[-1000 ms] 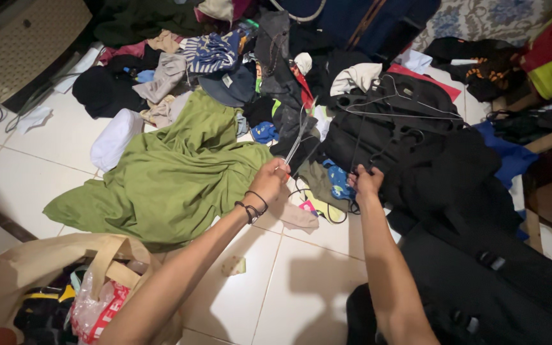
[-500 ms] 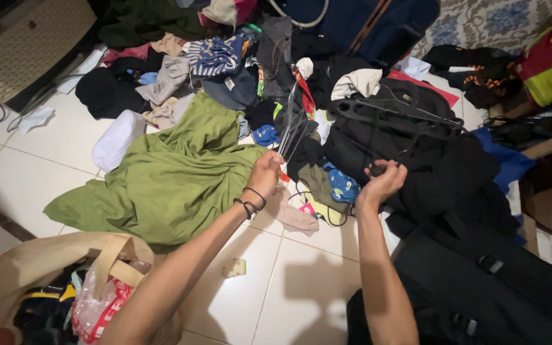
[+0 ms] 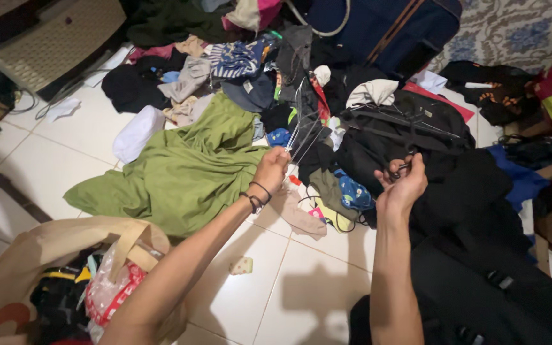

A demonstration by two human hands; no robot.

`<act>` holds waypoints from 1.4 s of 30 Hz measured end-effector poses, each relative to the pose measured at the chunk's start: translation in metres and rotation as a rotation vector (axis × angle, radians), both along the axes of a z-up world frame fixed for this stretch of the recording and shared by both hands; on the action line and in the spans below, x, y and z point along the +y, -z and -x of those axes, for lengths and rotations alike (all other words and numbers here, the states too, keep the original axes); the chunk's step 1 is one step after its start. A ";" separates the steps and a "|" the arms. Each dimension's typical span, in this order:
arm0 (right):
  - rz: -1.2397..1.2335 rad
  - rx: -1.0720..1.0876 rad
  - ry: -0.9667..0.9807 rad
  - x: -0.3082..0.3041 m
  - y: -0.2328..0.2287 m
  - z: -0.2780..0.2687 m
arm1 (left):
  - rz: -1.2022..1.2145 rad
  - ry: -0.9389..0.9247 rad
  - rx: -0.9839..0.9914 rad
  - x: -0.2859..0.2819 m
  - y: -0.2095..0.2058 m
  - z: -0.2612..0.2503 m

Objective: The person picks up paper and a tube of cream from a table and floor, places them into bags, and then gathers clothes hangers from a cluttered area. They then pick up a black jacket and prepare to hang it.

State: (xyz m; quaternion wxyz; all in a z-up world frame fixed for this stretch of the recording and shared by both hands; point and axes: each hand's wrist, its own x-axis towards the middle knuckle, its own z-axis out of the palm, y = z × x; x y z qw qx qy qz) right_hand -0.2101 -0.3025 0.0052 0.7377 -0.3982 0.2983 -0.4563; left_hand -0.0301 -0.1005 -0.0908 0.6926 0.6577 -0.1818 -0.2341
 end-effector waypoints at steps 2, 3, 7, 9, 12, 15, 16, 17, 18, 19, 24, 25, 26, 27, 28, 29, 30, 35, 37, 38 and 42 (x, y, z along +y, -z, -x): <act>0.145 0.136 0.000 0.000 0.004 -0.001 | -0.016 -0.015 0.011 0.001 -0.001 -0.001; 0.219 0.201 0.000 -0.002 0.007 -0.002 | -0.031 -0.022 0.007 0.002 -0.003 -0.001; 0.228 0.434 -0.322 -0.023 0.017 0.008 | -0.009 -0.022 0.065 0.002 -0.006 -0.001; 0.142 0.434 -0.362 -0.029 0.026 0.006 | 0.024 -0.037 0.023 0.000 0.000 -0.005; 0.056 0.316 -0.388 -0.029 0.039 0.004 | 0.098 -0.058 -0.048 -0.006 0.016 -0.017; 0.149 0.398 -0.362 -0.028 0.033 0.013 | 0.223 -0.028 0.027 -0.006 0.020 -0.044; 0.206 0.430 -0.328 -0.027 0.028 0.017 | 0.272 -0.009 0.081 -0.003 0.018 -0.051; 0.266 0.463 -0.294 -0.027 0.022 0.020 | 0.246 -0.015 0.090 0.002 0.013 -0.057; 0.325 0.495 -0.261 -0.027 0.016 0.022 | 0.220 -0.021 0.099 0.008 0.008 -0.062; 0.397 0.508 -0.226 -0.027 0.011 0.023 | 0.195 -0.028 0.106 0.015 0.000 -0.068; 0.845 0.460 -0.144 -0.033 -0.018 0.041 | 0.109 -0.063 0.193 0.037 -0.010 -0.079; 0.770 0.457 -0.161 -0.032 -0.024 0.043 | 0.097 -0.076 0.211 0.040 -0.005 -0.084; 0.694 0.454 -0.178 -0.033 -0.030 0.046 | 0.092 -0.070 0.126 0.041 0.002 -0.089; 0.616 0.451 -0.192 -0.033 -0.034 0.048 | 0.085 -0.062 0.039 0.040 0.009 -0.094; 0.554 0.385 -0.221 -0.033 -0.036 0.048 | 0.077 -0.054 -0.047 0.041 0.016 -0.098; 0.493 0.319 -0.247 -0.034 -0.037 0.050 | 0.055 -0.011 -0.090 0.042 0.023 -0.101; 0.431 0.253 -0.272 -0.036 -0.036 0.051 | 0.033 0.031 -0.132 0.044 0.028 -0.101; 0.241 0.019 -0.395 -0.040 -0.004 0.037 | 0.042 0.324 0.178 0.041 0.028 -0.091; 0.172 -0.016 -0.411 -0.041 0.012 0.032 | -0.036 0.414 0.143 0.041 0.023 -0.086; 0.166 -0.028 -0.417 -0.042 0.019 0.030 | 0.030 0.502 0.128 0.040 0.020 -0.082; 0.107 -0.028 -0.387 -0.048 0.040 0.026 | 0.131 0.729 0.272 0.046 -0.016 -0.058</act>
